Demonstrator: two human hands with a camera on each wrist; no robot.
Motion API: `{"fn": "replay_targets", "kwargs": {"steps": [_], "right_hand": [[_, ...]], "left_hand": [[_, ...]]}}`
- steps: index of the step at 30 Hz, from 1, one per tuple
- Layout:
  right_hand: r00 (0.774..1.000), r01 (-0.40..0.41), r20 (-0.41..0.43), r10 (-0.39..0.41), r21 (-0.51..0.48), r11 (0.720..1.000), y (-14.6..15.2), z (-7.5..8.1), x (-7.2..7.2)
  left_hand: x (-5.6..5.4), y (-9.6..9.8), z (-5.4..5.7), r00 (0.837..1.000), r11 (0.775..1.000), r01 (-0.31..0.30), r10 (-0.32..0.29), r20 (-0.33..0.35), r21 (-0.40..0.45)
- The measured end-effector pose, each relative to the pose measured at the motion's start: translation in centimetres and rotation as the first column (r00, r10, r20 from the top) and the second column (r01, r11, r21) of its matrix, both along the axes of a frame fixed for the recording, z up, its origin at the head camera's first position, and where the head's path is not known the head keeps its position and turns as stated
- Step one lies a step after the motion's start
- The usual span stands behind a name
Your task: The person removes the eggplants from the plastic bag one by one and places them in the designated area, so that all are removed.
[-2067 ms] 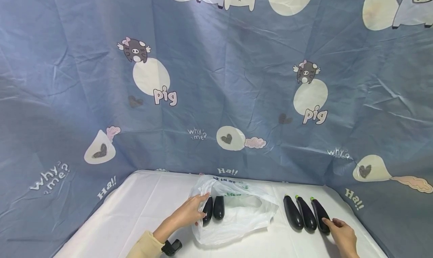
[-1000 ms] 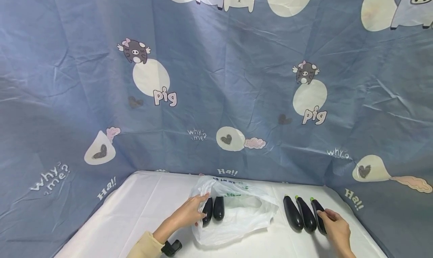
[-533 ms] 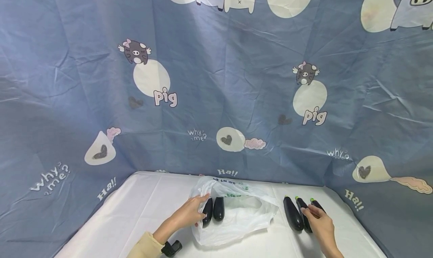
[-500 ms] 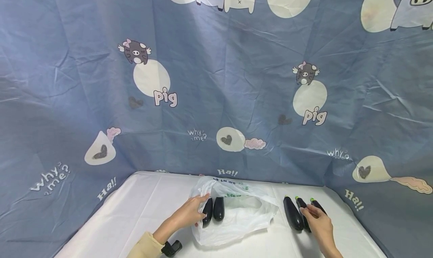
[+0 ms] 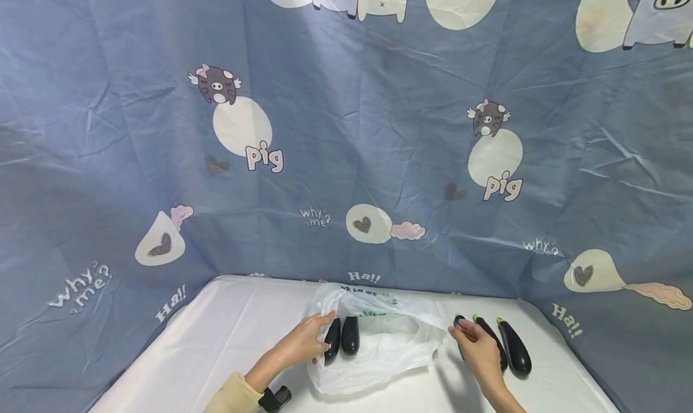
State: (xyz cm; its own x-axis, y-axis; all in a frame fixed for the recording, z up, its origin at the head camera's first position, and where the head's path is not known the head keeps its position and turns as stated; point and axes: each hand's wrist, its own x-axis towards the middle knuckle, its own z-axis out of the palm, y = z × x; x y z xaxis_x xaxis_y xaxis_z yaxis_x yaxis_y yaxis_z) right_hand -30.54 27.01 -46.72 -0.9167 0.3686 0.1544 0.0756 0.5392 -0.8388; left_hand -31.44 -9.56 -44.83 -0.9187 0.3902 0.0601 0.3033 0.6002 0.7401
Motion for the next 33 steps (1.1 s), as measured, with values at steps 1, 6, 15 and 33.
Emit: {"fn": "replay_targets", "kwargs": {"steps": [1,6,15,33], "right_hand": [[1.000,-0.013,0.000,0.013,0.002,1.000,-0.3,0.1,0.0],[0.998,-0.056,-0.009,0.055,-0.014,0.998,-2.0,0.1,-0.3],[0.997,-0.063,-0.033,0.063,-0.001,0.998,-4.7,0.0,-0.2],[0.980,-0.160,-0.130,0.149,-0.075,0.984,-8.2,1.0,0.5]], "left_hand": [[0.0,0.0,0.0,1.000,1.000,0.000,0.000,0.001,0.001],[0.1,-0.1,0.0,1.000,1.000,-0.004,0.004,0.002,-0.003],[0.2,-0.1,0.1,1.000,1.000,-0.001,0.001,0.007,-0.003],[0.3,-0.1,0.1,1.000,1.000,0.003,-0.004,-0.024,-0.012]]}}
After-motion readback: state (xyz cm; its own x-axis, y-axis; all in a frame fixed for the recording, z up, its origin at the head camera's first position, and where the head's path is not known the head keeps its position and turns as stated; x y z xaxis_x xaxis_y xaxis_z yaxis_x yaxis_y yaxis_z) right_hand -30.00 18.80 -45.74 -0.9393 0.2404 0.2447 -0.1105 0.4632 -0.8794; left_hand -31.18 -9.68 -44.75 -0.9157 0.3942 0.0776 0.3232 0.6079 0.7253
